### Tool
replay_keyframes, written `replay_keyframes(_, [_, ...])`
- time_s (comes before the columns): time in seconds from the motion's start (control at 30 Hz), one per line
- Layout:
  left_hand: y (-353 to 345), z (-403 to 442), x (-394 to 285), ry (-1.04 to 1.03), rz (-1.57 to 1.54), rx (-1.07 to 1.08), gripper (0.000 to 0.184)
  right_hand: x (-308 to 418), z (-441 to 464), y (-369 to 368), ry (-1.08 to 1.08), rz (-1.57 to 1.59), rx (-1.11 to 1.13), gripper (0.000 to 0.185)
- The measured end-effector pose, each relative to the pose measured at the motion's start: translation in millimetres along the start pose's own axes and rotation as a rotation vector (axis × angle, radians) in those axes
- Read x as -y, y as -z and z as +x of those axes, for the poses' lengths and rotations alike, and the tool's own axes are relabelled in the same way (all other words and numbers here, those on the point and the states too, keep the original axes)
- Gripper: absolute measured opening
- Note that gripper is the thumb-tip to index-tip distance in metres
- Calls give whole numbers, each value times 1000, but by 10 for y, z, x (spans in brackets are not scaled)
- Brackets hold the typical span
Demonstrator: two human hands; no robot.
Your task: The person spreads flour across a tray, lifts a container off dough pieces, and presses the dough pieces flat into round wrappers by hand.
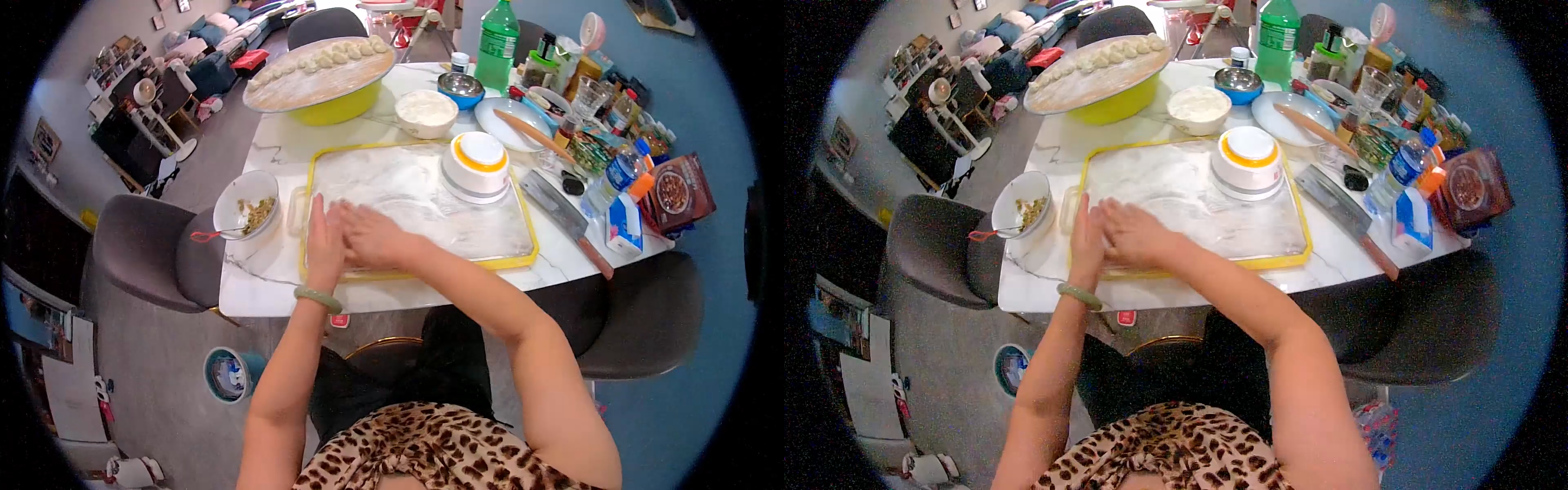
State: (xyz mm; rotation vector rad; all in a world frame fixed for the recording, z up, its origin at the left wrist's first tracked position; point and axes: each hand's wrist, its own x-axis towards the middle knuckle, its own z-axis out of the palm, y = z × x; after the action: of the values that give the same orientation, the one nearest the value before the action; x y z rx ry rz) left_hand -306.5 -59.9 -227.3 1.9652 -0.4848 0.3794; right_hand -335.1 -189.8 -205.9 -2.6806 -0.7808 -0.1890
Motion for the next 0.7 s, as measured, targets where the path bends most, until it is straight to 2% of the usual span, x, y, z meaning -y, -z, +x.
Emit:
replay_keyframes(0.07, [122,-41,-172,167,-316,114,52,91,-84,8,50,-33,27,70])
replay_keyframes(0.1, [148,-67,-297,179,-265,116,51,134,-129,32,110,-67,59,70])
replay_keyframes(0.23, [73,-74,-295,132,-121,173,50,128,-534,283,81,51,108,70])
replay_keyframes(0.3, [24,-83,-317,43,11,208,50,-94,-748,286,-50,-85,129,68])
replay_keyframes(0.37, [-3,-93,-377,46,-17,218,51,-214,-961,470,-181,-125,144,68])
replay_keyframes(0.47, [-34,-80,-437,46,-87,231,51,-414,-1130,505,-234,-192,118,68])
replay_keyframes(0.5, [-49,-65,-466,42,-131,234,51,-400,-1103,534,-177,-246,18,64])
replay_keyframes(0.53, [-68,-45,-497,39,-132,232,51,-410,-1046,586,-177,-250,16,64])
replay_keyframes(0.6, [-135,-2,-586,104,-345,271,50,-430,-845,774,-190,109,-124,54])
replay_keyframes(0.63, [-159,23,-679,105,-347,271,50,-412,-717,876,-135,185,-313,37])
replay_keyframes(0.67, [-170,56,-801,261,-528,260,54,-311,-617,1039,-136,185,-308,37])
replay_keyframes(0.7, [-172,95,-883,416,-708,245,58,-169,-520,1236,-267,239,-331,32])
